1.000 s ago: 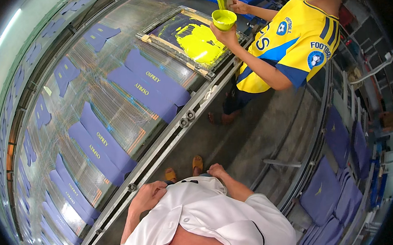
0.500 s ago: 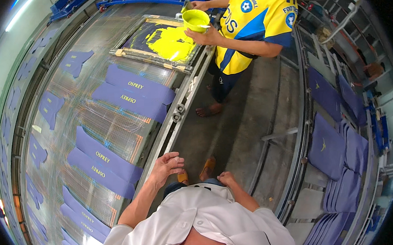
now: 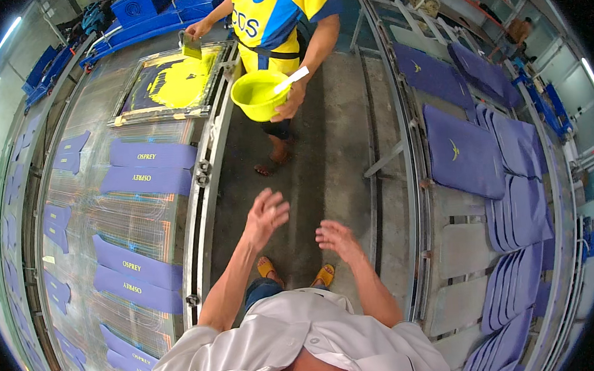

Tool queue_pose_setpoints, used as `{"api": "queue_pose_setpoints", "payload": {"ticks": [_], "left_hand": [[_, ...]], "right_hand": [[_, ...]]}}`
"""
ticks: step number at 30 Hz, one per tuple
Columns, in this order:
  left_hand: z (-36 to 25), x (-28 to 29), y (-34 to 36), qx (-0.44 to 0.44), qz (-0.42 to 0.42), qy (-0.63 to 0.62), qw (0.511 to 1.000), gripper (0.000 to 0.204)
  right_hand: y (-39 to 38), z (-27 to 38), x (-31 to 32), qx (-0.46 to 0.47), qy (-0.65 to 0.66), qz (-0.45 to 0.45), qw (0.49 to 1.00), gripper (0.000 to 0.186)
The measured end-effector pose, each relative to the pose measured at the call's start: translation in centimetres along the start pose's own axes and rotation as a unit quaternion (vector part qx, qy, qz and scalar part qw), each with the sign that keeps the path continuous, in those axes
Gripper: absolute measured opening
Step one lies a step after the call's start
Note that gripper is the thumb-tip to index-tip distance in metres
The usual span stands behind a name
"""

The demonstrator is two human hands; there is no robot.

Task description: The person prepares a yellow ink mixture in a small bowl, adds a liquid from a bottle, and stirs it. They then walk along a conveyor line carrying the bowl and hand it to a coworker who is screen printing purple shirts. The person observes the coworker applying ink to the screen.

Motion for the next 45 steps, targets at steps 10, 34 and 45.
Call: {"api": "queue_pose_setpoints", "payload": {"ticks": [10,34,45], "left_hand": [[-3.4,-10.1,7.5,-0.212,0.062,-0.143,0.965,0.103],[-2.7,-8.5,5.4,-0.146,0.068,-0.156,0.975,0.06],[-3.5,-10.2,2.0,-0.096,0.164,-0.161,0.968,0.057]], "right_hand": [[-3.3,17.2,-5.0,0.255,-0.076,0.023,0.964,0.073],[0.5,20.5,-8.7,0.353,-0.248,0.085,0.898,0.079],[-5.1,16.6,-8.0,0.418,-0.145,0.066,0.894,0.086]]}}
Point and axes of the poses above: each hand's wrist, its own y-axis towards the middle knuckle, its own x-axis out of the back of the hand, z = x × y, the point moved 6 cm from there along y, towards the middle knuckle, and after that the axes turned 9 degrees about y, right-handed, at the moved point
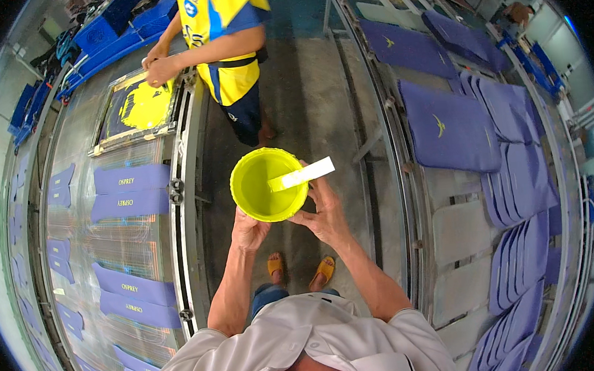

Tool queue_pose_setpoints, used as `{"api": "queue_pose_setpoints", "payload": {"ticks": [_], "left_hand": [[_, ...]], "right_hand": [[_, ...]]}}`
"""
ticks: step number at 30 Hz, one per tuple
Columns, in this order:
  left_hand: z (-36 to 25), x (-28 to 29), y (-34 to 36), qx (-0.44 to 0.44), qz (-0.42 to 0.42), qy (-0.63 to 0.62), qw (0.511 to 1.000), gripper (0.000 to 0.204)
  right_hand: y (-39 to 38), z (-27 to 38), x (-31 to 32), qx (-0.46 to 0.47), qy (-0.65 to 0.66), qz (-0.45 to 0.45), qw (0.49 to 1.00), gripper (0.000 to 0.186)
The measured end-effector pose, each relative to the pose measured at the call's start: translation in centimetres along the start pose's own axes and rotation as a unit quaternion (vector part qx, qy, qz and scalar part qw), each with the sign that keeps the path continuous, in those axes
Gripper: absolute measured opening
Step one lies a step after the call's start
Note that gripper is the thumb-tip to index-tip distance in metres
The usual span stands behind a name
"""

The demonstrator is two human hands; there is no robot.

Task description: The person prepares a yellow ink mixture in a small bowl, adds a liquid from a bottle, and stirs it. They then walk along a conveyor line carrying the bowl and hand it to a coworker who is screen printing purple shirts. The person observes the coworker applying ink to the screen.

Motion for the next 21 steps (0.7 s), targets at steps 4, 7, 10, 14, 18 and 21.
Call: {"api": "queue_pose_setpoints", "payload": {"ticks": [4,7,10,14,18,21], "left_hand": [[2.7,-1.6,-0.8,0.04,-0.008,-0.039,0.998,0.052],[5.2,-3.5,-1.3,0.081,0.006,-0.059,0.995,0.051],[7.9,-4.9,-2.1,0.127,0.017,-0.092,0.988,0.053],[11.2,-6.3,-2.9,0.194,0.039,-0.119,0.973,0.056],[14.8,-7.1,-3.7,0.275,0.065,-0.109,0.953,0.058],[16.9,-8.6,-4.4,0.348,0.071,-0.133,0.925,0.061]], "right_hand": [[-3.2,2.4,0.9,-0.004,-0.009,-0.065,0.998,0.073],[-5.7,3.9,2.3,0.023,-0.022,-0.111,0.993,0.066],[-8.9,4.1,3.8,0.013,-0.062,-0.166,0.984,0.065],[-13.0,5.2,5.4,0.01,-0.106,-0.23,0.967,0.067],[-17.5,6.8,6.6,0.001,-0.15,-0.275,0.95,0.066],[-21.7,9.6,7.7,-0.037,-0.147,-0.323,0.934,0.065]]}}
Point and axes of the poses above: each hand's wrist, its own y-axis towards the middle knuckle, its own x-axis out of the back of the hand, z = x × y, the point moved 6 cm from there along y, towards the middle knuckle, and after that the axes turned 9 degrees about y, right-handed, at the moved point
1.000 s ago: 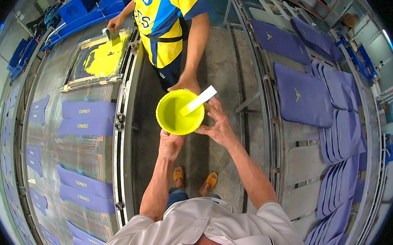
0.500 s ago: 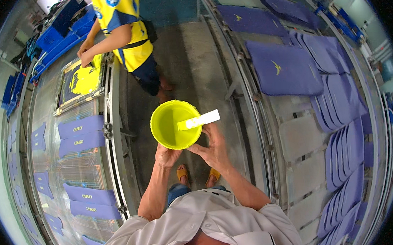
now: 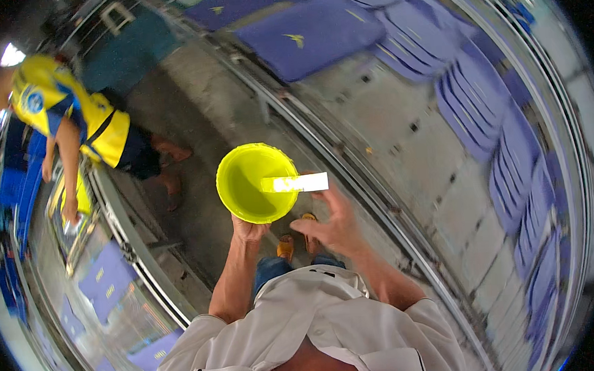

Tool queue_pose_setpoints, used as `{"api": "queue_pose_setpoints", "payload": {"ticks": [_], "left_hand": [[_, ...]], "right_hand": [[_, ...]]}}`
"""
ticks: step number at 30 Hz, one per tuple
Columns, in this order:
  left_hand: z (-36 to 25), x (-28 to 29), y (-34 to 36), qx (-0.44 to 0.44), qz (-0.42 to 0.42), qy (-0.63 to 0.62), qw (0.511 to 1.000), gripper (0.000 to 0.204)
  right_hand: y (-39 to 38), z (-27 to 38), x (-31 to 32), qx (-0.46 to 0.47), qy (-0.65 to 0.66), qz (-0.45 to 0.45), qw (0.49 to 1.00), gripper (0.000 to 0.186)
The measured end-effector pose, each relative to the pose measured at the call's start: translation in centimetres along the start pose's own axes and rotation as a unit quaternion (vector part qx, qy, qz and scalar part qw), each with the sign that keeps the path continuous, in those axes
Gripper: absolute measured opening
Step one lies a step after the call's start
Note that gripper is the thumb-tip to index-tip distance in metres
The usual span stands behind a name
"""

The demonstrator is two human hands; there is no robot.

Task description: The person prepares a yellow ink mixture in a small bowl, adds a liquid from a bottle, and stirs it. They then walk along a conveyor line carrying the bowl and hand it to a coworker who is screen printing purple shirts. The person observes the coworker applying ink to the screen.

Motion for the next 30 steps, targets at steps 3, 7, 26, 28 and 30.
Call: {"api": "queue_pose_setpoints", "payload": {"ticks": [3,7,26,28,30], "left_hand": [[2.5,-2.3,0.6,0.06,0.079,0.005,0.995,0.059],[7.7,-4.8,0.9,0.159,0.153,0.026,0.975,0.064],[50.2,-17.5,-16.4,0.519,0.326,0.059,0.788,0.062],[54.5,-18.5,-19.5,0.563,0.329,0.054,0.756,0.063],[58.3,-20.1,-22.6,0.613,0.322,0.035,0.721,0.064]], "right_hand": [[-4.4,1.0,4.8,0.0,0.03,-0.096,0.995,0.059],[-9.3,6.1,8.7,-0.016,-0.012,-0.202,0.979,0.037],[-45.1,20.1,27.9,0.038,-0.527,-0.342,0.777,0.032],[-49.3,20.8,29.7,-0.023,-0.567,-0.33,0.754,0.033],[-53.7,21.1,30.7,-0.105,-0.57,-0.331,0.744,0.029]]}}
Point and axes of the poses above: each hand's wrist, its own y-axis towards the middle knuckle, its own x-axis out of the back of the hand, z = x × y, the point moved 6 cm from there along y, towards the middle knuckle, and after that the axes turned 9 degrees about y, right-handed, at the moved point
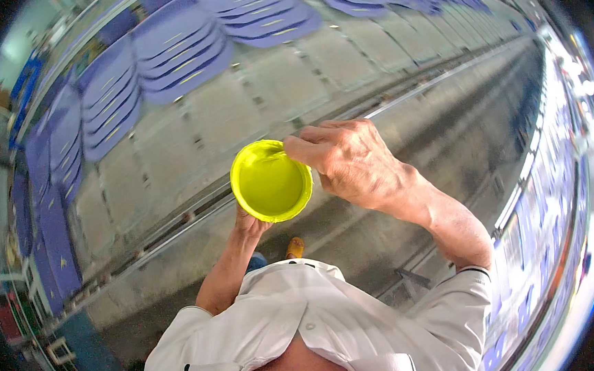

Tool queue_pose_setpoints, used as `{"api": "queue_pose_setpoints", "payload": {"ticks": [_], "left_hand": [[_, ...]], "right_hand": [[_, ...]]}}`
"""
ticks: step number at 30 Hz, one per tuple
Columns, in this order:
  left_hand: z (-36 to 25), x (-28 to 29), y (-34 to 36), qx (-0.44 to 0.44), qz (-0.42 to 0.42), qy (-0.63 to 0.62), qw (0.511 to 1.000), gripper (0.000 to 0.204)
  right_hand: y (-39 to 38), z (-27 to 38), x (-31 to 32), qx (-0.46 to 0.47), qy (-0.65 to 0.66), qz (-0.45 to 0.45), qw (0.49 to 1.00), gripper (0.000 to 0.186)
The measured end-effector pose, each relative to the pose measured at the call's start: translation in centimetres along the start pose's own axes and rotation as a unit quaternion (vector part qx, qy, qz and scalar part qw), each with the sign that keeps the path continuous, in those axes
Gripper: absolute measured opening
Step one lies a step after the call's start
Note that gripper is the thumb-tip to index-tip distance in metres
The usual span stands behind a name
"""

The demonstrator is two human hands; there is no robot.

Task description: The person prepares a yellow ink mixture in a small bowl, adds a liquid from a bottle, and stirs it. They then walk along a conveyor line carrying the bowl and hand it to a coworker who is screen printing purple shirts. The person observes the coworker applying ink to the screen.

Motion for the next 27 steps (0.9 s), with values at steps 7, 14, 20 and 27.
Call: {"api": "queue_pose_setpoints", "payload": {"ticks": [7,14,20,27], "left_hand": [[11.2,-0.9,10.4,0.22,-0.006,-0.06,0.974,0.072],[21.1,-2.2,20.2,0.343,0.069,-0.043,0.936,0.066],[29.0,-5.5,29.5,0.445,0.09,-0.012,0.891,0.066],[40.3,-7.0,38.6,0.486,0.086,-0.028,0.869,0.054]], "right_hand": [[-11.5,-9.7,5.3,-0.263,0.137,-0.044,0.954,0.009],[-18.9,-18.0,7.5,-0.416,0.143,-0.247,0.863,0.008],[-22.4,-24.9,14.9,-0.382,-0.138,-0.138,0.903,0.026],[-33.1,-33.2,21.0,-0.549,0.071,-0.189,0.811,0.005]]}}
Point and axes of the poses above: each hand's wrist, its own y-axis towards the middle knuckle, its own x-axis out of the back of the hand, z = x × y, the point moved 6 cm from there along y, towards the middle knuckle, and after that the axes turned 9 degrees about y, right-handed, at the moved point
